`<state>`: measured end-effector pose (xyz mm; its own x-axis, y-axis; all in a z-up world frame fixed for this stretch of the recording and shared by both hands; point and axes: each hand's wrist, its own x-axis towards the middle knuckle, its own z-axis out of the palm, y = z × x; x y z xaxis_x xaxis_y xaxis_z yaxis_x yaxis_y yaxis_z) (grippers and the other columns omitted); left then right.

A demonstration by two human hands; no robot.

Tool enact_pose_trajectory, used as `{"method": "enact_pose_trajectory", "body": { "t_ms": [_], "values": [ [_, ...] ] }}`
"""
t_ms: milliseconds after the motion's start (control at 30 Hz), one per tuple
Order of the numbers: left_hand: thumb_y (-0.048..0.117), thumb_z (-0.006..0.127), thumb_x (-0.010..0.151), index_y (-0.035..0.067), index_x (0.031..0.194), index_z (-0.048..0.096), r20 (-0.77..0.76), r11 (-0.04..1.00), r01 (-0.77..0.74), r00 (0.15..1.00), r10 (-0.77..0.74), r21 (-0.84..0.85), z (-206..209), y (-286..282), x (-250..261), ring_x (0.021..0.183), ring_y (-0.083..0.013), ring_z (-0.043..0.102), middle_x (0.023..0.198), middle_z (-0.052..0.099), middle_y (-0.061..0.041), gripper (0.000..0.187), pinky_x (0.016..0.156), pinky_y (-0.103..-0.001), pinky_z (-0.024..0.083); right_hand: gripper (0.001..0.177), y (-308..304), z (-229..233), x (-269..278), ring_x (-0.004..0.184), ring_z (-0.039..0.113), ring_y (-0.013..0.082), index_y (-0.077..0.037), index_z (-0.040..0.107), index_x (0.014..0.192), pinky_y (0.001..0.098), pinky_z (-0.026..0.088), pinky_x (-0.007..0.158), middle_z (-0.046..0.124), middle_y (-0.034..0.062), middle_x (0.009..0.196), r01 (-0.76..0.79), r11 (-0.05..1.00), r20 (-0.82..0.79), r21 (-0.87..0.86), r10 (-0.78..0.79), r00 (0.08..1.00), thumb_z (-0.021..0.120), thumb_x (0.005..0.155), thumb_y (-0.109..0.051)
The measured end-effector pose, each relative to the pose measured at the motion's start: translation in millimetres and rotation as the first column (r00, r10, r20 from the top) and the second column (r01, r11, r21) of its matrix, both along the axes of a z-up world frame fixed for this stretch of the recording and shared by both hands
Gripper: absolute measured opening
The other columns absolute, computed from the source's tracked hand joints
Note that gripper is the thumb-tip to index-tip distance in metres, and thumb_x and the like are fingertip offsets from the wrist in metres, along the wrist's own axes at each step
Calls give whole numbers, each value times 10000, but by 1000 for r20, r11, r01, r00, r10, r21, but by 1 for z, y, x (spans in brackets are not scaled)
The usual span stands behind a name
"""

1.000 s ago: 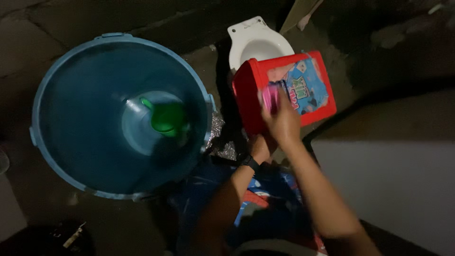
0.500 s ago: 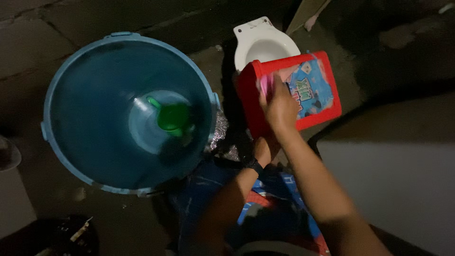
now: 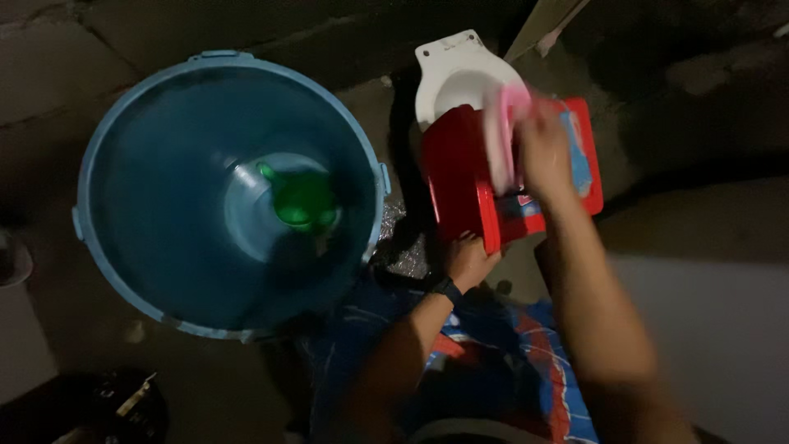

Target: The person washes a red plastic container using a pink sponge. They repeatedly scrub the exterior surfaces, rotate the container to access different sides, and rinse it with water from a nearby blue bucket.

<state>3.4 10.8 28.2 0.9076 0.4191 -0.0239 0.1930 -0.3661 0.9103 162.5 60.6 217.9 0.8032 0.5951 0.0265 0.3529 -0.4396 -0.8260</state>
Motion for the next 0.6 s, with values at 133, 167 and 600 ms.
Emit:
{"method": "enact_pose_trajectory", "body": {
  "t_ms": [133,167,600],
  "values": [
    [304,684,854,42,915,760,-164,999,50,985,-46,19,2,-1,4,989,-430,678,968,740,-226,280,927,-530,513,457,-65,-4,-87,980,713,388,-36,638,1275,449,556,833,711,248,1102,101,954,284,-283,-18,959,611,1036,-425],
    [279,684,842,35,916,756,-190,998,58,980,-51,29,-2,-1,3,993,-436,675,974,736,-234,265,925,-531,513,470,-74,-8,-103,975,713,393,-48,639,1269,452,554,829,717,247,1077,176,938,265,-299,-95,960,632,1011,-440],
    [26,654,778,-53,928,718,-180,994,-44,982,61,98,-65,-32,9,1054,-486,641,1078,689,-323,181,945,-547,504,663,-46,5,-107,739,701,463,-62,591,1195,529,550,644,725,231,833,280,849,423,-448,-74,903,777,844,-592]
  ]
}}
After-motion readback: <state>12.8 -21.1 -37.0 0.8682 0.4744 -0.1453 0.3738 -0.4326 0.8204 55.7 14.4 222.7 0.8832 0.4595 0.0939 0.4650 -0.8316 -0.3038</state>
